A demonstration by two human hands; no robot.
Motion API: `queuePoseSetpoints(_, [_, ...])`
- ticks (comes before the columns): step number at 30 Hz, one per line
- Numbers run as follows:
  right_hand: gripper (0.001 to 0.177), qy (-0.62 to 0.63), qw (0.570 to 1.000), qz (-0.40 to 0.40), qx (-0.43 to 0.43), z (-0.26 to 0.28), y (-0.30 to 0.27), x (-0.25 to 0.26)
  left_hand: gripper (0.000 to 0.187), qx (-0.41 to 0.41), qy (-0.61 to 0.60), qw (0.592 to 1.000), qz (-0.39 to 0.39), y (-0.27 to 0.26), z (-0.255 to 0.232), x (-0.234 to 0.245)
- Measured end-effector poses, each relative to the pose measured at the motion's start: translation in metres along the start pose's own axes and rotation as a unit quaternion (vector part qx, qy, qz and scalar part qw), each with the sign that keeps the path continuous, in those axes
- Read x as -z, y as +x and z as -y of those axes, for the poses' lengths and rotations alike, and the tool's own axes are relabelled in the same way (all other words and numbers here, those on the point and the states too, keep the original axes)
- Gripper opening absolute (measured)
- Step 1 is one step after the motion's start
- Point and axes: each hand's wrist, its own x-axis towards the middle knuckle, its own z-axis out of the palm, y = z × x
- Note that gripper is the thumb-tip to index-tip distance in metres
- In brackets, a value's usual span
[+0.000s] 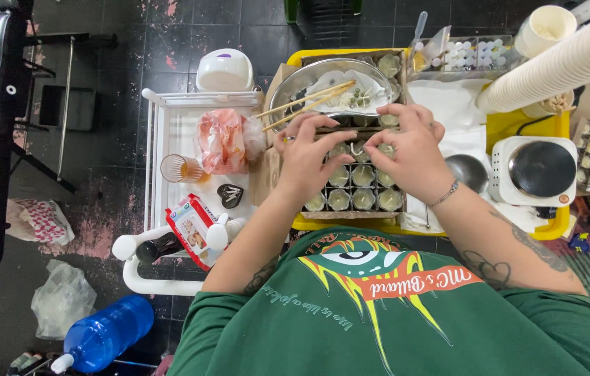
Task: Preparing metal wick tabs and inserting pre-cut wicks into candle jars.
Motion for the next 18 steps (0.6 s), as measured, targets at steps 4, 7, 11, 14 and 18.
queuePoseSetpoints(4, [0.008,-0.014,1.000,-0.011,0.000,0.009,-0.015,-0.004,0.026,0.000,-0.028,1.000,0.011,-0.011,-0.003,-0.008])
queuePoseSetpoints(7, [0.009,-0.007,1.000,-0.018,-0.011,0.012,-0.027,-0.011,0.019,-0.007,-0.051,0.999,-0.009,-0.020,-0.004,-0.010])
queuePoseSetpoints(11, [0.011,0.040,0.996,-0.022,-0.077,0.011,-0.044,-0.027,0.015,-0.046,-0.014,0.995,-0.086,-0.033,-0.008,-0.009])
queuePoseSetpoints(14, [0.014,0.111,0.987,-0.028,-0.114,-0.002,-0.056,-0.046,0.013,-0.102,0.044,0.986,-0.125,-0.040,-0.006,-0.006])
queuePoseSetpoints(18, [0.020,0.320,0.917,0.019,-0.238,-0.012,-0.064,-0.062,0.012,-0.171,0.130,0.967,-0.135,-0.050,-0.005,-0.003])
